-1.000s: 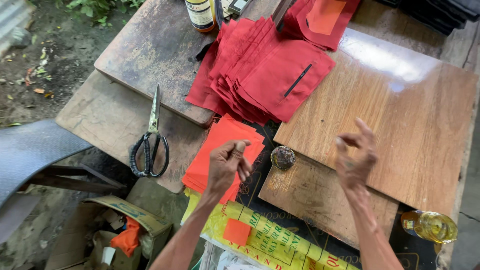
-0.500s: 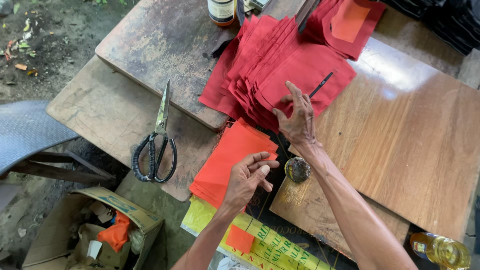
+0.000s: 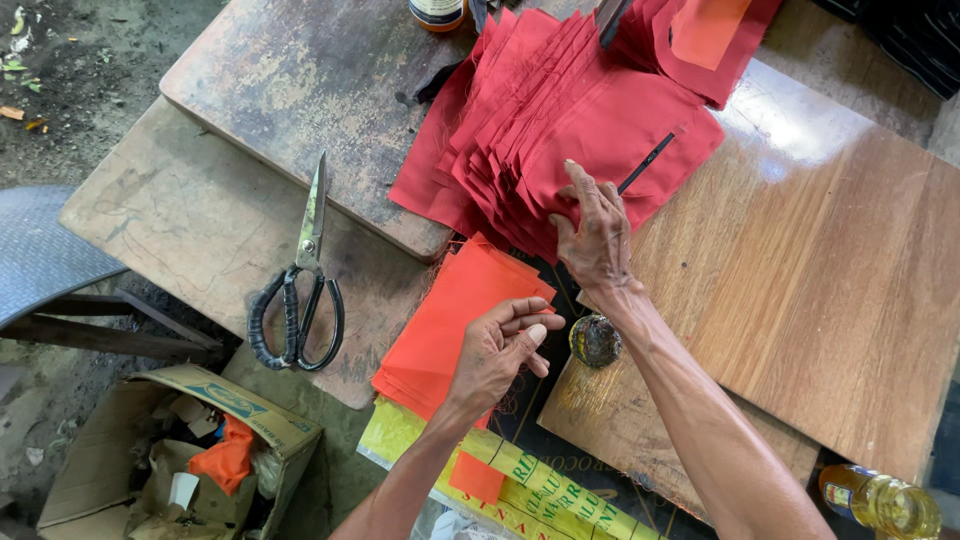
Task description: The person places an orange fabric piece onto a red fabric piece with a zipper, aligns them, and smooths the layers. They then use scissors to trim the zipper on the red fabric and repeat the process with another orange piece.
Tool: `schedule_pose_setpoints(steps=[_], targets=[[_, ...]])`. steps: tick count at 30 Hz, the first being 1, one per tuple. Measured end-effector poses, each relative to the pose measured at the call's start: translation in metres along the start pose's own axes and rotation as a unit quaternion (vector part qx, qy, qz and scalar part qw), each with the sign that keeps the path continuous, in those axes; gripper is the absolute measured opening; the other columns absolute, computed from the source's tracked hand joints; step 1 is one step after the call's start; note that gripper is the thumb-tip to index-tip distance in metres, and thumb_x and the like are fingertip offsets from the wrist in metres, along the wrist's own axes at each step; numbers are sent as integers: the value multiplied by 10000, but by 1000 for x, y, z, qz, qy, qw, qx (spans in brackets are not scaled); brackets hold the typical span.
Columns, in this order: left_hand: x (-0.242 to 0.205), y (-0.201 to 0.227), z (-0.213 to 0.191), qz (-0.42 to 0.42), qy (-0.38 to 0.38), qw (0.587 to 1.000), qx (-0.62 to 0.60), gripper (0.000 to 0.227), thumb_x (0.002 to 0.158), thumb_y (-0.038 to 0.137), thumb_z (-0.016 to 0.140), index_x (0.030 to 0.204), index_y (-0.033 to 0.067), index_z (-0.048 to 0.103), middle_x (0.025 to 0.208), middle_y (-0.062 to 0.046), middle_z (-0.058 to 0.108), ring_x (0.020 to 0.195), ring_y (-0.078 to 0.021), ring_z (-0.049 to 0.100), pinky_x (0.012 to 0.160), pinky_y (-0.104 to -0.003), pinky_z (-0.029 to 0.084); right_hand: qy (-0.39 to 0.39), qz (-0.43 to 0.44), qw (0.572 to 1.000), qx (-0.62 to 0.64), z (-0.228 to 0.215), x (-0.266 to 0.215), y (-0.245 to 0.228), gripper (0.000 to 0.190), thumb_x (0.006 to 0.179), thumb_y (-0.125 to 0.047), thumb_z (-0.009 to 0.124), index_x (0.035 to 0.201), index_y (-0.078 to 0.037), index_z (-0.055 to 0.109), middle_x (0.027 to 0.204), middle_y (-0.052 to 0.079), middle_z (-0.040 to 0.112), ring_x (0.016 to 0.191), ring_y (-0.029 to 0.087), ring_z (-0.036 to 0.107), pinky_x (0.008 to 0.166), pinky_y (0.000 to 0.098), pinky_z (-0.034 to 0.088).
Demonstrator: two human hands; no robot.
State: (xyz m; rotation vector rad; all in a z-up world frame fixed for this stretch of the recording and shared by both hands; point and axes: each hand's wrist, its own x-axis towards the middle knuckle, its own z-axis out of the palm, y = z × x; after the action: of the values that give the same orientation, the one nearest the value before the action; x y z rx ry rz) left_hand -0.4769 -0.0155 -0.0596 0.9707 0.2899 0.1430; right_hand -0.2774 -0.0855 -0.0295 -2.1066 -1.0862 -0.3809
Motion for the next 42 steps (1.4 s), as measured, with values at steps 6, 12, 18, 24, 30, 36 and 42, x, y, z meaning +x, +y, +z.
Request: schedule_pose_setpoints(steps=[6,12,18,24,30,36,42], targets=[[0,3,0,-2,10,1000,29,426,983,55,612,1374,-82,516,1180,-183,731,674,-108,693,617,-236,602,10,62,995,81,-3,1,12,644,887,13,778,1470,-57,513,1037,106,782,1015,220,752,936,357,584],[1,4,4,-3,4,999,47,429,987,65,604,1378,-85,512,1195,-182,728,705,-104,694,632,-230,604,14,145,979,146,-22,8,20,572,928,10,726,1462,-52,531,1000,94,790,925,130,754,888,307,603],[6,4,9,-5,0,999,54,420,986,64,602,1369,-85,516,1189,-170,723,708,-99,685,629,-229,601,-9,173,972,162,-32,11,23,581,917,-9,753,1455,-55,540,957,68,803,854,94,698,842,288,578],[18,20,29,43,-2,975,217,341,1023,50,605,1354,-28,622,1080,-209,723,708,-160,690,636,-299,583,39,183,970,152,-31,11,28,543,913,7,740,1418,-25,544,944,66,785,830,84,691,792,281,568],[99,67,58,269,6,729,629,382,783,-58,560,1163,-39,597,1342,-269,601,779,-479,681,677,-574,543,44,131,981,139,-37,12,33,531,906,15,774,1384,9,544,937,74,795,845,121,705,836,302,559],[127,62,42,207,-17,674,709,251,783,-45,560,1033,-64,571,1319,-294,565,804,-451,698,687,-549,563,110,133,981,92,-45,15,45,439,970,-27,716,1387,-44,578,948,57,791,795,115,706,743,285,589],[129,53,38,186,-22,686,703,207,758,-66,592,964,-54,570,1325,-263,557,742,-458,672,643,-557,542,200,40,976,73,-101,35,55,326,1151,-62,656,1455,-93,542,991,50,785,824,111,728,697,271,626]])
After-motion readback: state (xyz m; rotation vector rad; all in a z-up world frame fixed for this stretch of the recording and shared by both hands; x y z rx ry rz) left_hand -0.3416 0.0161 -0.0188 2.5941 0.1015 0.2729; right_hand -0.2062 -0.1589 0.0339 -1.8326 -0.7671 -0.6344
